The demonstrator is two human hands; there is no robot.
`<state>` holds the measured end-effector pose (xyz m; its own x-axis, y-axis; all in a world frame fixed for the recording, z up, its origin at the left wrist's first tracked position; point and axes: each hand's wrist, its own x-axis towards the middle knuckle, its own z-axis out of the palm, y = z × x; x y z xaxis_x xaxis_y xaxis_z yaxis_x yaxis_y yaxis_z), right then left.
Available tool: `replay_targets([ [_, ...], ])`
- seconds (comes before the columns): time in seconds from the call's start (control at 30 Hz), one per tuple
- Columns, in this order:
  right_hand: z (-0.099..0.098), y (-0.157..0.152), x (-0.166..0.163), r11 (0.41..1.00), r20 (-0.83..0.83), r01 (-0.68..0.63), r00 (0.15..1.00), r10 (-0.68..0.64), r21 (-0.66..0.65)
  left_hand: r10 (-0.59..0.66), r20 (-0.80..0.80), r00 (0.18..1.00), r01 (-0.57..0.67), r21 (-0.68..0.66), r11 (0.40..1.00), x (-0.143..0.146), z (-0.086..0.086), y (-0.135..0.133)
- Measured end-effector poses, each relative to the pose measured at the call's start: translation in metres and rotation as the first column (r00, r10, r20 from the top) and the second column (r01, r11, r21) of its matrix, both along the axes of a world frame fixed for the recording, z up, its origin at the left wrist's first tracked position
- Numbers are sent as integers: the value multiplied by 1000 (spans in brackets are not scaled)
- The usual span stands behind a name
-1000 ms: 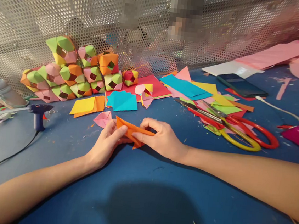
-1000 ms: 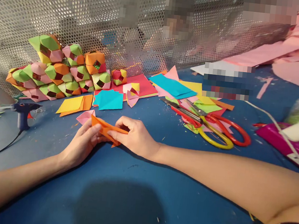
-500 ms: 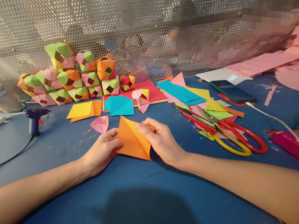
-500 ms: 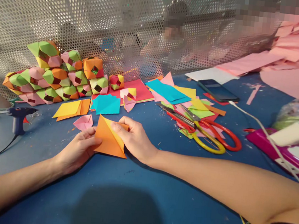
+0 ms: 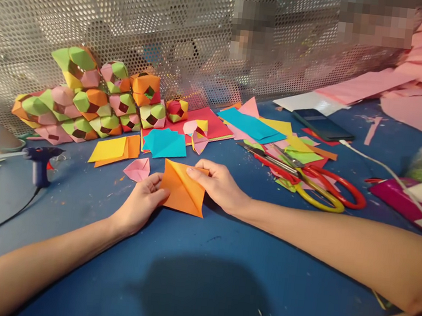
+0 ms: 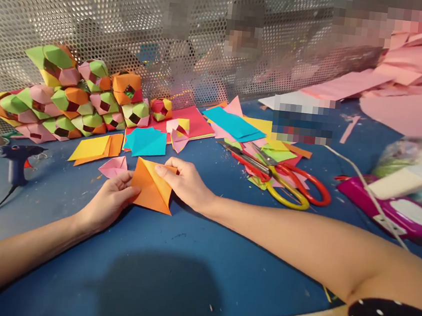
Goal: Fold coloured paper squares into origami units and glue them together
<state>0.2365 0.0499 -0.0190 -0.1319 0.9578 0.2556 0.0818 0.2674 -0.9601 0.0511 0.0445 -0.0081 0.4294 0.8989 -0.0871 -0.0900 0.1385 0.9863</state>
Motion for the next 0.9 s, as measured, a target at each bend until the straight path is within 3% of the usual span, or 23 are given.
replay_targets([
  [0.9,2,0,1,998,69,-66,995,65,22,-35,-123,992,43,59,997,2,4,3],
])
